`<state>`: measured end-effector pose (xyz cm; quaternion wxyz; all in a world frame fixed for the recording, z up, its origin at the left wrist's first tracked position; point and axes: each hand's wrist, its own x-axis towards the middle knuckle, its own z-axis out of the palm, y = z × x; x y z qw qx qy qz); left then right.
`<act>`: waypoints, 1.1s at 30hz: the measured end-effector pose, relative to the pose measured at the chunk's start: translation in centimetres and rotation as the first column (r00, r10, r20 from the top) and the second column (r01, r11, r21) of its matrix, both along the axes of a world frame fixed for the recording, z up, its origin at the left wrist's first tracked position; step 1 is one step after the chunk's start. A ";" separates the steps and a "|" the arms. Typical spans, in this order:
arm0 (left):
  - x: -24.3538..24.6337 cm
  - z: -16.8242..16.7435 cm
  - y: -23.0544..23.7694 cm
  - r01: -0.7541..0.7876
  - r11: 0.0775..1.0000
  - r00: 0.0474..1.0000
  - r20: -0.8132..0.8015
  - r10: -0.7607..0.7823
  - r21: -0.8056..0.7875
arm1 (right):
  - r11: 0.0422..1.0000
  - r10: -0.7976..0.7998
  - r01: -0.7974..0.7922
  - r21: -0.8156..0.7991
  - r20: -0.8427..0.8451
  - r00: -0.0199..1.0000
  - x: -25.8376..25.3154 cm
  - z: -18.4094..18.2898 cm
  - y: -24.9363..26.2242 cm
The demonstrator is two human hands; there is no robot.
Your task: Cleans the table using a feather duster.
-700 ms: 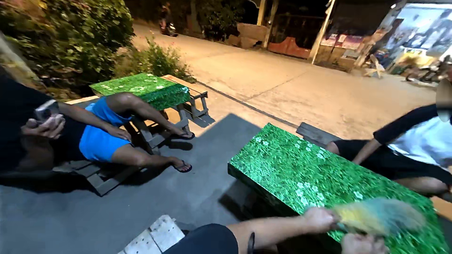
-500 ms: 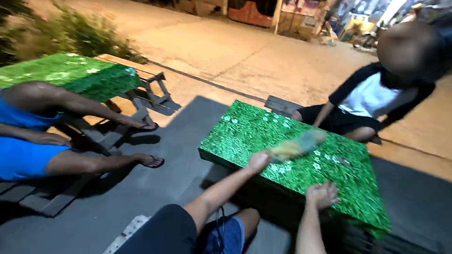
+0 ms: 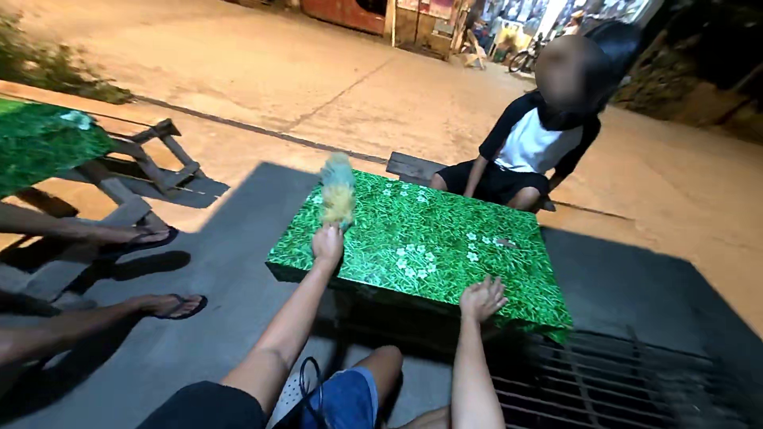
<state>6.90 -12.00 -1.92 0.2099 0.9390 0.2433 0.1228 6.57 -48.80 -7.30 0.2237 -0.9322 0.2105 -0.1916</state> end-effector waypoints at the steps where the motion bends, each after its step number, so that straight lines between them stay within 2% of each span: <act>1: 0.5 0.0 -2.5 0.052 0.998 0.999 -0.003 -0.052 -0.017 | 1.000 0.002 -0.002 0.005 -0.009 1.000 0.0 0.1 0.0; 5: 1.5 0.3 -13.7 0.335 0.938 0.939 -0.047 -0.340 -0.086 | 1.000 0.006 -0.006 0.012 -0.015 1.000 0.0 0.3 -0.1; 8: 1.0 0.2 -21.6 0.572 0.814 0.809 -0.090 -0.580 -0.106 | 1.000 0.005 -0.005 -0.002 -0.006 1.000 0.1 0.1 -0.2; 11: 0.1 0.1 -26.6 0.691 0.713 0.705 -0.109 -0.701 -0.115 | 1.000 0.017 -0.017 0.006 -0.010 1.000 0.0 0.3 0.0; 14: 0.3 0.5 -26.9 0.752 0.625 0.624 -0.078 -0.777 -0.211 | 0.998 0.049 -0.048 0.049 -0.014 0.999 -0.2 1.0 0.0; 17: 2.2 0.5 -22.8 0.819 0.380 0.447 0.064 -0.892 -0.430 | 0.990 0.046 -0.044 0.135 -0.012 0.999 -0.3 1.5 -0.1; 18: 2.8 0.9 -20.9 0.822 0.335 0.425 0.104 -0.899 -0.460 | 0.986 0.057 -0.052 0.160 -0.025 0.998 -0.4 1.8 -0.3; 19: 3.6 1.0 -18.8 0.832 0.361 0.448 0.125 -0.886 -0.421 | 0.980 0.073 -0.064 0.186 -0.042 0.996 -0.7 2.2 -0.4; 21: 5.5 1.2 -13.4 0.799 0.574 0.596 0.113 -0.795 -0.180 | 0.967 0.103 -0.081 0.243 -0.078 0.992 -1.2 3.1 -0.9; 23: 6.8 0.4 -7.6 0.610 0.792 0.786 0.126 -0.606 0.004 | 0.939 0.115 -0.085 0.332 -0.072 0.991 -1.9 3.7 -1.1; 25: 7.5 -1.4 -3.5 0.415 0.909 0.903 0.105 -0.416 0.033 | 0.920 0.105 -0.074 0.385 -0.059 0.993 -2.4 3.7 -0.6; 28: 8.3 -2.0 -3.2 0.306 0.949 0.952 -0.024 -0.305 0.074 | 0.918 0.092 -0.051 0.394 -0.088 0.992 -2.6 3.7 2.4; 33: 8.5 -1.9 -3.6 0.293 0.954 0.955 -0.060 -0.290 0.058 | 0.917 0.154 -0.134 0.375 -0.022 0.988 -4.0 4.4 8.5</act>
